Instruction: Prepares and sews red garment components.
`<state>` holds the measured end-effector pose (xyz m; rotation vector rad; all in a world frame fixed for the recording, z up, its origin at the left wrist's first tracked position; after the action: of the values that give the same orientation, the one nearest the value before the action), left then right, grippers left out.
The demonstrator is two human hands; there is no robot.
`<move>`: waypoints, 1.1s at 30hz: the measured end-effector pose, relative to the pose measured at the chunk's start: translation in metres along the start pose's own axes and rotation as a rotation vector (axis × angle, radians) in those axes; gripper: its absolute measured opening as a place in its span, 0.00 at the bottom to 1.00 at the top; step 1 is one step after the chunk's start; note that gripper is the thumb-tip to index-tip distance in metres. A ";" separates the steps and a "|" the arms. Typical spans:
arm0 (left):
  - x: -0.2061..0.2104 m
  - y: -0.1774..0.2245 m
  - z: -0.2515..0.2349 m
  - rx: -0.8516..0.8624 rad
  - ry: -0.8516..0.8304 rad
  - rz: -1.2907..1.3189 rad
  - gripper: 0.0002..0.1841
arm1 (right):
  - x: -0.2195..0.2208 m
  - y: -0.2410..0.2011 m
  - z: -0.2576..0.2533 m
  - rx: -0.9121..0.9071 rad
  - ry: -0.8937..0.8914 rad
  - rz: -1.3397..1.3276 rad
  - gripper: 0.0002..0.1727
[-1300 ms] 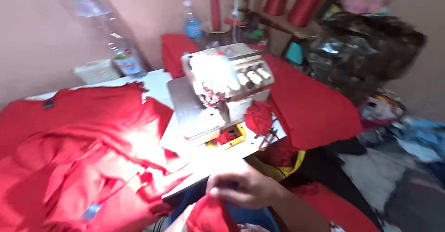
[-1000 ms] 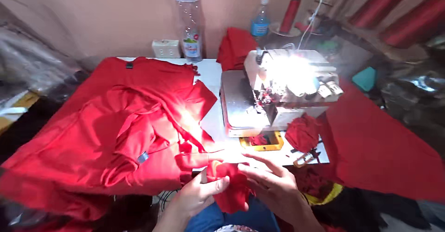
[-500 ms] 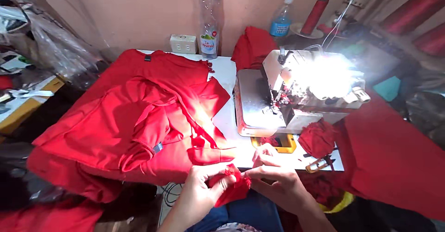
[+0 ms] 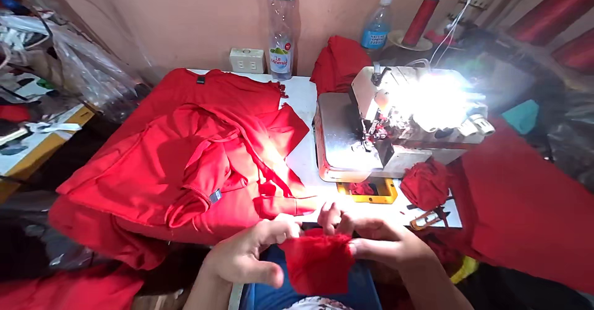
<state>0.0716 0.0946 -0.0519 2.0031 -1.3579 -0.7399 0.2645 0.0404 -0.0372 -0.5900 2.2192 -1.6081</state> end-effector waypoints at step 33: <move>0.041 -0.064 0.002 -0.208 0.192 0.435 0.18 | 0.001 -0.019 0.008 0.069 0.015 -0.239 0.25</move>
<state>0.1220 0.0742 -0.1051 1.5028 -1.4652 -0.4543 0.2699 0.0280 -0.0214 -0.8533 2.1607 -1.8003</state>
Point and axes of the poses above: each hand's wrist, its own z-axis away from the middle knuckle, its own x-axis out of the palm, y = z × x, the point moved 5 cm from there along -z, towards the middle knuckle, and after that the axes turned 15 degrees about x, right-handed, at the moved point
